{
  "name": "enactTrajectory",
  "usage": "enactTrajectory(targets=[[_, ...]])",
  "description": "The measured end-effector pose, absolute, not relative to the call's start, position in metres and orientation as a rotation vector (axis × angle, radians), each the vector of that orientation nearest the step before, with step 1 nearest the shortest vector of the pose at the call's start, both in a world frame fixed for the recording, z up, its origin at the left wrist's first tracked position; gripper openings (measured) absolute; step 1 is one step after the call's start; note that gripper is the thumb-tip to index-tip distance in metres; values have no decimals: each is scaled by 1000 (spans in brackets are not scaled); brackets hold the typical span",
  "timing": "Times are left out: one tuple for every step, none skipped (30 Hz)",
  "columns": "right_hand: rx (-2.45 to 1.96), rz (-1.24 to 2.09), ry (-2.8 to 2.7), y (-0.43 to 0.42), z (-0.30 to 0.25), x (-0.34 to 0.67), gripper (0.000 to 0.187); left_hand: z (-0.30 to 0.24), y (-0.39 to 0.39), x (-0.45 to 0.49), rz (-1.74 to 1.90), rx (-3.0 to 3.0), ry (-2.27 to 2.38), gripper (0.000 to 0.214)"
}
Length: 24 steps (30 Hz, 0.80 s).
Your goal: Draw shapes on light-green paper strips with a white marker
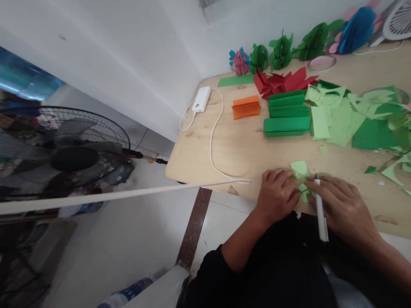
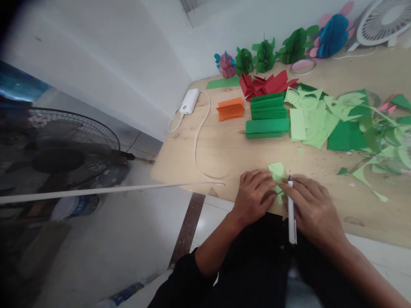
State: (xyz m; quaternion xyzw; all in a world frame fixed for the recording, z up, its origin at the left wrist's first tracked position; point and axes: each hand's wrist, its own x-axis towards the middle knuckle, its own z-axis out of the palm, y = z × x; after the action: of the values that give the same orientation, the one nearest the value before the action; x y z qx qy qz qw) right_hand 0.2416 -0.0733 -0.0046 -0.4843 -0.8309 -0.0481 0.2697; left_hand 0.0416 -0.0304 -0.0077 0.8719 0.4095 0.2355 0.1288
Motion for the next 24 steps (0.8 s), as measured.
enactTrajectory(targets=[[-1307,-133,-2243,-73,-4,242,27,-7,-30,42,671,2538,1194,28],[-1312,-131,-2245,-74,-4,242,27,-7,-30,42,656,2541,1199,28],[-1316,-124,-2244,-74,-4,242,27,-7,-30,42,644,2543,1201,28],[-1319,-117,-2240,-74,-4,241,27,-6,-30,42,640,2546,1201,28],[-1319,-110,-2236,-74,-4,241,27,-6,-30,42,642,2549,1198,27],[-1316,-102,-2231,-75,-3,242,28,-6,-30,42,647,2552,1197,27],[-1309,-91,-2226,-75,-3,242,28,-6,-30,42,647,2556,1198,26],[-1301,-79,-2220,-75,-3,242,29,-5,-30,42,640,2561,1202,26],[-1293,-65,-2215,-75,-3,243,31,-5,-30,42,626,2566,1207,25],[-1285,-51,-2210,-75,-3,243,32,-5,-30,42,607,2570,1212,25],[-1277,-40,-2206,-75,-3,244,35,-4,-30,42,588,2573,1217,24],[-1271,-35,-2202,-75,-3,244,36,-4,-29,43,572,2574,1220,24],[-1267,-39,-2199,-74,-2,245,37,-4,-29,43,564,2572,1222,23],[-1266,-47,-2199,-74,-2,245,36,-4,-29,43,562,2569,1224,23],[-1265,-58,-2200,-74,-2,245,35,-3,-29,43,564,2565,1226,23],[-1266,-65,-2202,-74,-1,244,34,-3,-29,43,569,2560,1228,23],[-1268,-67,-2204,-74,-1,244,34,-3,-30,43,578,2555,1229,23],[-1271,-60,-2204,-74,0,243,34,-3,-30,43,593,2549,1229,23],[-1272,-48,-2200,-74,1,243,35,-3,-30,43,612,2544,1230,24],[-1271,-31,-2194,-75,1,242,37,-3,-30,43,627,2540,1229,24],[-1269,-16,-2187,-75,1,242,38,-3,-30,43,635,2538,1227,24],[-1268,-3,-2183,-75,2,242,39,-2,-30,42,632,2539,1225,24],[-1268,10,-2179,-75,2,242,39,-2,-30,42,619,2543,1221,24],[-1273,16,-2168,-75,2,243,38,-2,-30,42,604,2548,1219,24]])
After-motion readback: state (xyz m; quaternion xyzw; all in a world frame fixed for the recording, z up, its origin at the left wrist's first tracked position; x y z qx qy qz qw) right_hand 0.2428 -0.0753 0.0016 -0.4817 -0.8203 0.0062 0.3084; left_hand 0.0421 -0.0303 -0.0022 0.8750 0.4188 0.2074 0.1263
